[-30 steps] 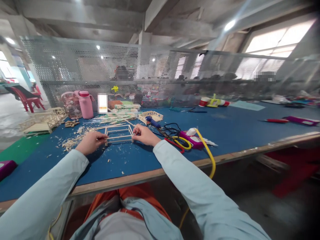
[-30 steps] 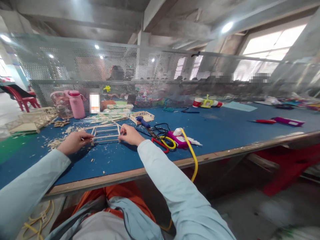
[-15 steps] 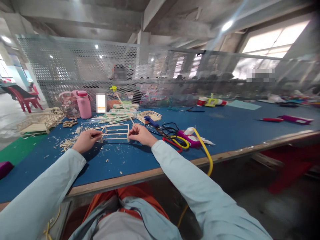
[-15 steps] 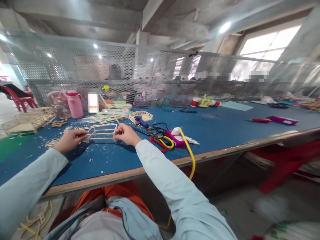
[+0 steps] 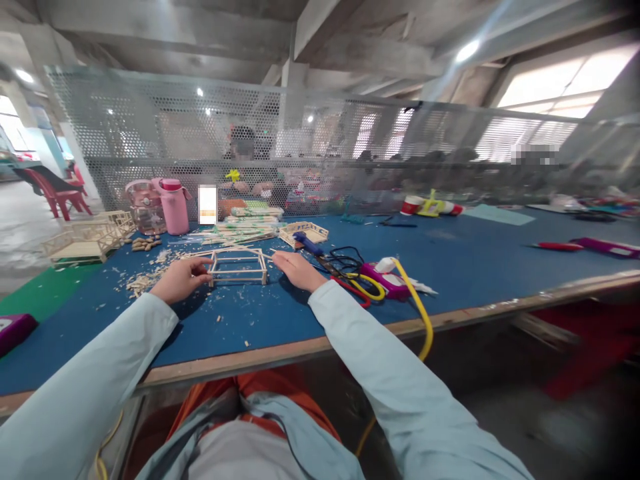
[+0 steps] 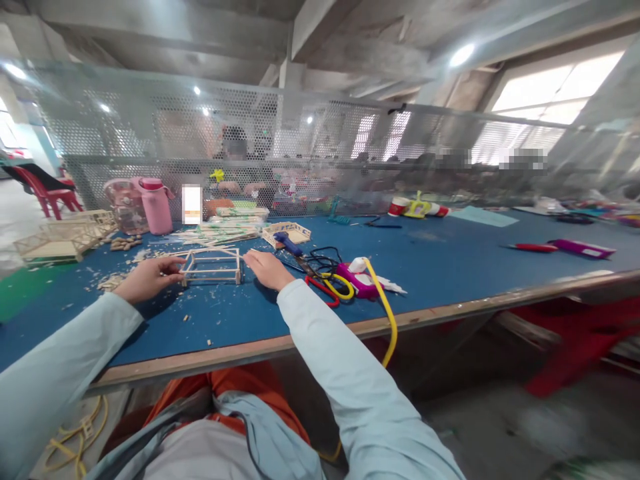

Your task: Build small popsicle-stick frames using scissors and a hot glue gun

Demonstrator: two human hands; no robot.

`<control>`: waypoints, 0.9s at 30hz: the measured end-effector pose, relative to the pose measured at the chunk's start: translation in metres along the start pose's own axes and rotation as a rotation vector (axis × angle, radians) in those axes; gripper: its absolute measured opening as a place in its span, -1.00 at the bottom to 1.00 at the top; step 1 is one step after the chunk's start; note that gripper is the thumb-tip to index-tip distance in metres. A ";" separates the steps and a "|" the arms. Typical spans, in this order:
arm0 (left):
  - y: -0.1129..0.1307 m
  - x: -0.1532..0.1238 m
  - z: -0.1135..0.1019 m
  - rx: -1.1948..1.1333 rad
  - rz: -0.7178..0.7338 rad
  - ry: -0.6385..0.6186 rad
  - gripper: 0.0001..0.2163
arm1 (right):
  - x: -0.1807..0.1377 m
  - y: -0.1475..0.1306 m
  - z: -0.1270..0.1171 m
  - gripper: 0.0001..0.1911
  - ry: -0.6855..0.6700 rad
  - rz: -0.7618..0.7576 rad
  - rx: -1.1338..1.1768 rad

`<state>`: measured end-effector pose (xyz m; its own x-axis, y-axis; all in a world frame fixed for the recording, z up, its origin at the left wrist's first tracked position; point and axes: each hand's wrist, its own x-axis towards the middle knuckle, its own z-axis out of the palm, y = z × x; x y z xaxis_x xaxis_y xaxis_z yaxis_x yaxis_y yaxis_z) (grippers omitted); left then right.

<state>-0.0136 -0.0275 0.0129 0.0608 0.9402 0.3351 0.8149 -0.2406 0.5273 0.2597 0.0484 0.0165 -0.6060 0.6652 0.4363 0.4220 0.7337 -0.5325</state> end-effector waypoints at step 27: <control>0.003 -0.002 -0.002 0.073 -0.040 0.086 -0.71 | 0.002 0.008 -0.002 -0.74 -0.098 0.049 -0.086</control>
<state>-0.0119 -0.0305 0.0152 -0.0194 0.9237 0.3826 0.8558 -0.1826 0.4840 0.2635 0.0555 0.0148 -0.6444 0.6868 0.3362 0.5065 0.7128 -0.4852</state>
